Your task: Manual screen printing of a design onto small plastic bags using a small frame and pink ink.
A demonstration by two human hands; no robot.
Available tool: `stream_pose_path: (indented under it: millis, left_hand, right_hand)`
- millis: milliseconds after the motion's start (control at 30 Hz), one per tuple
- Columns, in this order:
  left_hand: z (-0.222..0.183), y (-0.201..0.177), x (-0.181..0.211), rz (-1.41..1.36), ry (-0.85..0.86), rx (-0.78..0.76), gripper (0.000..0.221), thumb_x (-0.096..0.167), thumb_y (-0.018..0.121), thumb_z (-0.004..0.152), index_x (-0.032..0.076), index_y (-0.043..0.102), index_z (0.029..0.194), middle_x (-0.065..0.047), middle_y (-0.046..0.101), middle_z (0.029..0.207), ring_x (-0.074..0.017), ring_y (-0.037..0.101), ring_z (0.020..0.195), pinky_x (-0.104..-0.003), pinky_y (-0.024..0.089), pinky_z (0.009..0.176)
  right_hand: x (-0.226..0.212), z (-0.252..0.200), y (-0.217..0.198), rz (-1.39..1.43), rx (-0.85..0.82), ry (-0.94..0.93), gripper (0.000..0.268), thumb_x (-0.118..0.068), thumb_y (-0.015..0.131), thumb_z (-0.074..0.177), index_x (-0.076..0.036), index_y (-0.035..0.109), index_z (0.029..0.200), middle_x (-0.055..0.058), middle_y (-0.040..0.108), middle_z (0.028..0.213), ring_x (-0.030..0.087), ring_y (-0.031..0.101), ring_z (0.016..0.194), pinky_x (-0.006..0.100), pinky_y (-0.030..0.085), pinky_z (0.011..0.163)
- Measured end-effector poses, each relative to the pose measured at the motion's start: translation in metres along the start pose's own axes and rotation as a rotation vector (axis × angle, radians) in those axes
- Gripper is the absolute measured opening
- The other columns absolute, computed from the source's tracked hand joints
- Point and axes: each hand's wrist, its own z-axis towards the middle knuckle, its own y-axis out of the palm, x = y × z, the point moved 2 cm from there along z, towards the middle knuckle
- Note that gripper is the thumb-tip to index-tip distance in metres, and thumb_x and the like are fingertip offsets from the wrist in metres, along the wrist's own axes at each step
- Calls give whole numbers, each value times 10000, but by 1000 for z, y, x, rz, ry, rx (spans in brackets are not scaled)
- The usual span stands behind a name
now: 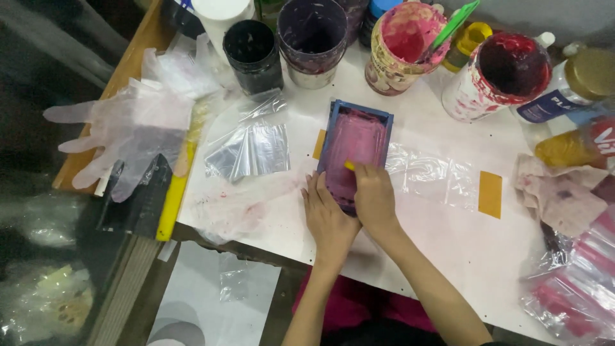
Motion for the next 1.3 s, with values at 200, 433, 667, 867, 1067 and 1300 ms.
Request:
stream_pose_path:
  millis: [200,433,667,867,1067,1300]
  left_hand:
    - [-3,4,-5,20,28,4,1259,490,968,424,27,390,1442,-229,470,1428,-448,440,1416,-541,274,1213]
    - [3,-25,18,-69,-10,-61,1357,428,1025,335,15,366,1446,-275,426,1467,-491,399,1424,-569,229,1229]
    - [4,-27,21,-61,-23,-100,1350,486,1006,370,26,345,1452,-265,420,1479,-464,386,1445,-551,216,1240]
    - [5,-24,17,-66,-6,-77,1357,539,989,370,27,346,1450,-268,442,1461,-467,405,1434,-577,244,1224]
    - [-1,-4,4,-46,42,17,1267,514,965,470,4,340,1447,-278,475,1428,-478,425,1419,-593,261,1206]
    - [-4,14,-15,-76,101,48,1161,326,956,587,-52,315,1479,-329,477,1409,-532,392,1414,-603,208,1205]
  right_hand:
    - [17,-11,3,268,-319,11,275,-22,623,896,-119,760,1114,129,729,889,379,718,856,445,588,798]
    - [66,87,13,286,-194,120,183,-211,658,982,-209,783,1116,81,769,937,378,737,930,482,585,850]
    - [54,98,28,237,-72,-6,210,-52,637,972,-101,772,1124,126,740,925,352,726,911,441,591,843]
    - [38,51,42,170,67,-121,323,50,552,935,-79,717,1180,141,709,1049,330,664,1098,413,491,1042]
    - [25,-15,48,116,0,-178,369,20,515,931,-111,671,1238,91,692,1076,268,652,1111,380,470,1056]
    - [-1,-36,-7,183,-89,-223,331,13,502,943,-112,704,1174,74,701,968,243,683,981,337,513,938]
